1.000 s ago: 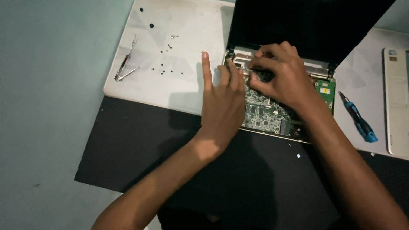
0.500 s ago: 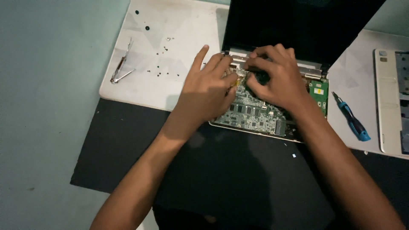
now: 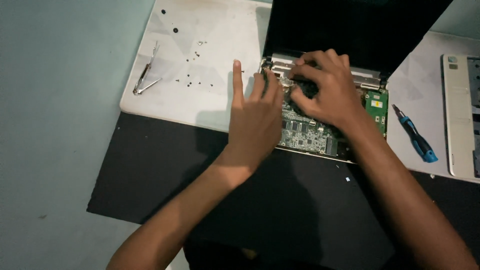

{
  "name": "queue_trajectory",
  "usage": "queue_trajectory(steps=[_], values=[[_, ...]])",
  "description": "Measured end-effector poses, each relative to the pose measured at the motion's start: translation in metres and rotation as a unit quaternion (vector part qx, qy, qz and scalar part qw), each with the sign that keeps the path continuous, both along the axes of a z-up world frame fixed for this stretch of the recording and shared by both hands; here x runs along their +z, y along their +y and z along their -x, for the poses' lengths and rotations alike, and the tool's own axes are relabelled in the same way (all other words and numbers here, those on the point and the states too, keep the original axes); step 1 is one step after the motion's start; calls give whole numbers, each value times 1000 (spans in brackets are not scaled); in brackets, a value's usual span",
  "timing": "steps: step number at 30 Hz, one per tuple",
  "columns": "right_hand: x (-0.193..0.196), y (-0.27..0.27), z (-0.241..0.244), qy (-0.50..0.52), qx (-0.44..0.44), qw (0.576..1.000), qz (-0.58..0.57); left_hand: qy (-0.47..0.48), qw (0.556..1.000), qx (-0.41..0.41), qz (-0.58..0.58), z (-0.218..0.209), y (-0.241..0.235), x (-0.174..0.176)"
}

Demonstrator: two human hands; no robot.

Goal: The person uses a blue-handled screwdriver to remove screws from a laptop motherboard, places the screws on a white tray, and then repositions the motherboard within the laptop chassis.

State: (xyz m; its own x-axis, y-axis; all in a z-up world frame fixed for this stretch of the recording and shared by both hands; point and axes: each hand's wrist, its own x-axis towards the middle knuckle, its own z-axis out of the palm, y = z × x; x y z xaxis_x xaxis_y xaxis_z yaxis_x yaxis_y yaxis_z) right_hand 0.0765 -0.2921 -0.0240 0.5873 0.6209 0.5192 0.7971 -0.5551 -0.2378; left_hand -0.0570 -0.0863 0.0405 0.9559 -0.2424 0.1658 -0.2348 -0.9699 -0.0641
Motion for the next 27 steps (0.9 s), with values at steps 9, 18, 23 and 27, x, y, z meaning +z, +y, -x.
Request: queue_trajectory(steps=[9, 18, 23, 27], values=[[9, 4, 7, 10, -11, 1000, 5, -30, 999, -21, 32, -6, 8, -11], [21, 5, 9, -3, -9, 999, 38, -53, 980, -112, 158, -65, 81, -62], [23, 7, 3, 11, -20, 998, 66, -86, 962, -141, 218, -78, 82, -83], [47, 28, 16, 8, -33, 994, 108, -25, 955, -148, 256, -85, 81, -85]])
